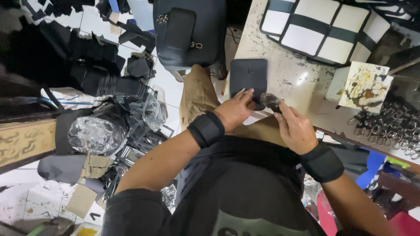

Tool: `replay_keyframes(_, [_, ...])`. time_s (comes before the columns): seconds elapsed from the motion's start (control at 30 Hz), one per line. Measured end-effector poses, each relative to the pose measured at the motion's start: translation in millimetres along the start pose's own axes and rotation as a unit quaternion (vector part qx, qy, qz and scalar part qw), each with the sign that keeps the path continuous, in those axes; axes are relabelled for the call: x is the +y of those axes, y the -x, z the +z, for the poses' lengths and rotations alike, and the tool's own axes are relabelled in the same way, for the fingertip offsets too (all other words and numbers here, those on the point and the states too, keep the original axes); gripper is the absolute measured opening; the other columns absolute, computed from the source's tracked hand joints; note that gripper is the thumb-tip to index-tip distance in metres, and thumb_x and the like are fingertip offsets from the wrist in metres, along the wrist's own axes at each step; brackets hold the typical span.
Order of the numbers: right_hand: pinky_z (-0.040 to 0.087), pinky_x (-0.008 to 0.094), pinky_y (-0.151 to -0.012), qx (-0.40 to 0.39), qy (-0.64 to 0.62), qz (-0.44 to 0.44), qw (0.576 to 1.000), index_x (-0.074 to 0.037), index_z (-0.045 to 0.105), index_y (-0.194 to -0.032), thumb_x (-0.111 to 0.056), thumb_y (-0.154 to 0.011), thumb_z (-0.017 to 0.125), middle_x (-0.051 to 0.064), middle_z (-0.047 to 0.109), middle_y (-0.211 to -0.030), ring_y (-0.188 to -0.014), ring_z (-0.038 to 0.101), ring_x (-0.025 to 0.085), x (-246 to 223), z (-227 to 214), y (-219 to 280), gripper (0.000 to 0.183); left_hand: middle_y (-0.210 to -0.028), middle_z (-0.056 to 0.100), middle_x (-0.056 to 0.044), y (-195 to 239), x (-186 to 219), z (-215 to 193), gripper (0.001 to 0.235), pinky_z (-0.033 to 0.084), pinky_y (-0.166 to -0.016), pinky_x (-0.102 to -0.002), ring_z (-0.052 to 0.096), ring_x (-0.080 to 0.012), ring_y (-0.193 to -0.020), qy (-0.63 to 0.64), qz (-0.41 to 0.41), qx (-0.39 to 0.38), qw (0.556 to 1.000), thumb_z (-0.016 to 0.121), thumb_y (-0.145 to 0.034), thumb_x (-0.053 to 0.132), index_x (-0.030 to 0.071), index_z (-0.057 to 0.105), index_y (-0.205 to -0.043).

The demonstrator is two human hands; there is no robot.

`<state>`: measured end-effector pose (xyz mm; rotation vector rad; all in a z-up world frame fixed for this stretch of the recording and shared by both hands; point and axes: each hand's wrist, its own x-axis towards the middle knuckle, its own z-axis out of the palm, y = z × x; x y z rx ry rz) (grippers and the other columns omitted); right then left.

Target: The person sits at a workbench assembling small leather pouches with elastic bands. They position a metal fastener on each pouch and strike it with a hammer to set it, then place the finished pouch on a stack and pick up the next one, repeating the cycle.

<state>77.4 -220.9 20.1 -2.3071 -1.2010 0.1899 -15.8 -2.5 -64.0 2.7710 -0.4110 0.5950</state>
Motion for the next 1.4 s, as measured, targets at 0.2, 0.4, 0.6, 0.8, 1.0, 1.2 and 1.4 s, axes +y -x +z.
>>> replay_keyframes(0.2, [0.060,0.049,-0.062,-0.021,-0.004,0.000,1.000,-0.004,0.066,-0.135,-0.020,-0.103,0.062,0.023,0.072,-0.103,-0.090,0.069,0.049,-4.5,-9.1,-4.6,0.036,-0.121,0.057,-0.023,-0.1,0.5,7.6,0.022,0.048,-0.110,-0.050,0.059,-0.0428,-0.123,-0.029,0.016,-0.014,0.999,0.070,-0.092,0.018,0.003,0.064,-0.106])
replay_keyframes(0.4, [0.061,0.047,-0.066,-0.032,0.057,-0.006,0.998,-0.010,0.067,-0.135,-0.030,-0.104,0.061,0.016,0.074,-0.102,-0.087,0.072,0.042,6.4,4.5,-3.7,0.037,-0.121,0.057,-0.022,3.6,-4.7,6.5,0.016,0.045,-0.112,-0.048,0.057,-0.0433,-0.127,-0.009,0.017,-0.026,0.999,0.066,-0.094,0.013,0.002,0.064,-0.105])
replay_keyframes(0.6, [0.061,0.047,-0.066,-0.035,0.049,-0.004,0.998,-0.008,0.066,-0.136,-0.027,-0.104,0.062,0.018,0.073,-0.103,-0.088,0.072,0.042,16.7,10.4,0.6,0.038,-0.117,0.059,-0.019,-0.6,-3.1,5.7,0.009,0.048,-0.109,-0.046,0.060,-0.0410,-0.122,-0.010,-0.004,-0.002,1.000,0.065,-0.091,0.007,0.003,0.066,-0.099])
replay_keyframes(0.8, [0.060,0.049,-0.064,-0.030,0.026,0.016,0.999,-0.007,0.065,-0.137,-0.027,-0.105,0.059,0.020,0.072,-0.105,-0.090,0.071,0.045,9.6,-3.2,-8.2,0.037,-0.112,0.060,-0.017,-4.6,-4.5,-6.5,0.009,0.055,-0.102,-0.042,0.064,-0.0379,-0.118,-0.006,-0.017,0.000,1.000,0.065,-0.091,0.005,0.004,0.066,-0.100])
replay_keyframes(1.0, [0.060,0.051,-0.061,-0.031,0.030,0.001,0.999,-0.009,0.066,-0.136,-0.027,-0.105,0.060,0.018,0.073,-0.101,-0.086,0.070,0.046,1.3,-17.8,-20.6,0.037,-0.110,0.061,-0.014,-14.6,-1.1,-25.7,0.011,0.059,-0.093,-0.036,0.066,-0.0353,-0.118,-0.024,-0.012,0.005,1.000,0.065,-0.091,0.006,0.006,0.067,-0.101])
replay_keyframes(1.2, [0.060,0.047,-0.062,-0.029,0.056,-0.017,0.998,-0.010,0.066,-0.134,-0.031,-0.104,0.060,0.016,0.072,-0.098,-0.084,0.072,0.042,10.3,7.8,-8.7,0.037,-0.116,0.060,-0.016,-11.5,-3.0,-20.9,0.008,0.058,-0.096,-0.036,0.063,-0.0367,-0.120,-0.037,-0.002,0.025,0.999,0.063,-0.092,0.004,0.006,0.065,-0.100])
replay_keyframes(1.4, [0.062,0.045,-0.064,-0.039,0.090,-0.021,0.995,-0.014,0.066,-0.131,-0.032,-0.102,0.061,0.010,0.071,-0.095,-0.081,0.073,0.038,9.2,5.7,-0.3,0.034,-0.107,0.060,-0.013,-18.9,3.1,-33.7,0.003,0.059,-0.090,-0.032,0.066,-0.0350,-0.114,-0.053,-0.012,0.024,0.998,0.062,-0.095,0.006,0.007,0.064,-0.096])
